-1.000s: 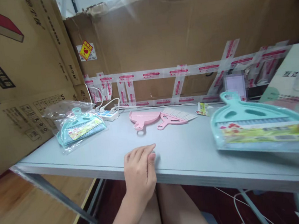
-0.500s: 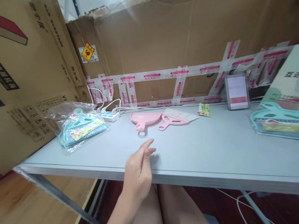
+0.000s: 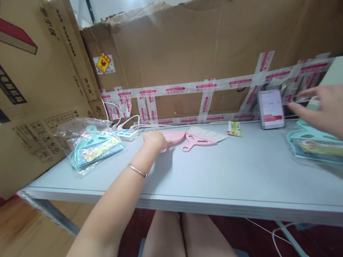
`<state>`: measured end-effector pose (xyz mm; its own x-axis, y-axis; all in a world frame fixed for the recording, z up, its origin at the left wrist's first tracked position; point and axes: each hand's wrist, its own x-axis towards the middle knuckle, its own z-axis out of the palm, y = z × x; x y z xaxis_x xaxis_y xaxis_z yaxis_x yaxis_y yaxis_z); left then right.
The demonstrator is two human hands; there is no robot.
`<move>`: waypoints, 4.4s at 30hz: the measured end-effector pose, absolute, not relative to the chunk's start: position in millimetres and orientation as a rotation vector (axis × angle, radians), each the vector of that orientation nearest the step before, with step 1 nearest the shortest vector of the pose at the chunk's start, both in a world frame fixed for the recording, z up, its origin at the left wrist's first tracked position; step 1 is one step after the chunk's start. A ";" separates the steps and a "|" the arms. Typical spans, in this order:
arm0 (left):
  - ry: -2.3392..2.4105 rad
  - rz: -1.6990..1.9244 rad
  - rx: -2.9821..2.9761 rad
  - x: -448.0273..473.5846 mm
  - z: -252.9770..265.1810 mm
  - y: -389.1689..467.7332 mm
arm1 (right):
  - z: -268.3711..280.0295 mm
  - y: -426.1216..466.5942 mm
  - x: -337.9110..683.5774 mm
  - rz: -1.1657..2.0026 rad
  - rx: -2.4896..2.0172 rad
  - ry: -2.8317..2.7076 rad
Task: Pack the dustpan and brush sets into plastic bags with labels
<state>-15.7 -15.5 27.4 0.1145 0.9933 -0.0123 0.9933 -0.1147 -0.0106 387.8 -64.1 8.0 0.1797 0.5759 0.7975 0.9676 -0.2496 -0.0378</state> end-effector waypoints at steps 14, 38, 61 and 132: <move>1.862 0.626 2.504 -79.2 33.6 4.3 | -14.8 -41.8 284.4 0.027 -1.388 -1.338; 0.544 0.489 2.765 -20.2 16.0 -26.7 | 14.6 -72.1 232.3 1.721 -1.130 -1.845; 1.154 0.307 2.129 -38.8 26.0 -31.4 | -45.3 -55.2 217.8 0.206 -1.360 -2.083; 1.133 0.586 2.062 -8.8 0.9 -25.7 | -29.9 -69.7 164.1 0.626 -1.359 -1.970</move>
<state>-8.8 -25.7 0.9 0.5145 0.8559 0.0531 0.5384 -0.3706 0.7568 164.1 -69.7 -29.9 -0.2463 0.9378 0.2448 0.6245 0.3467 -0.6998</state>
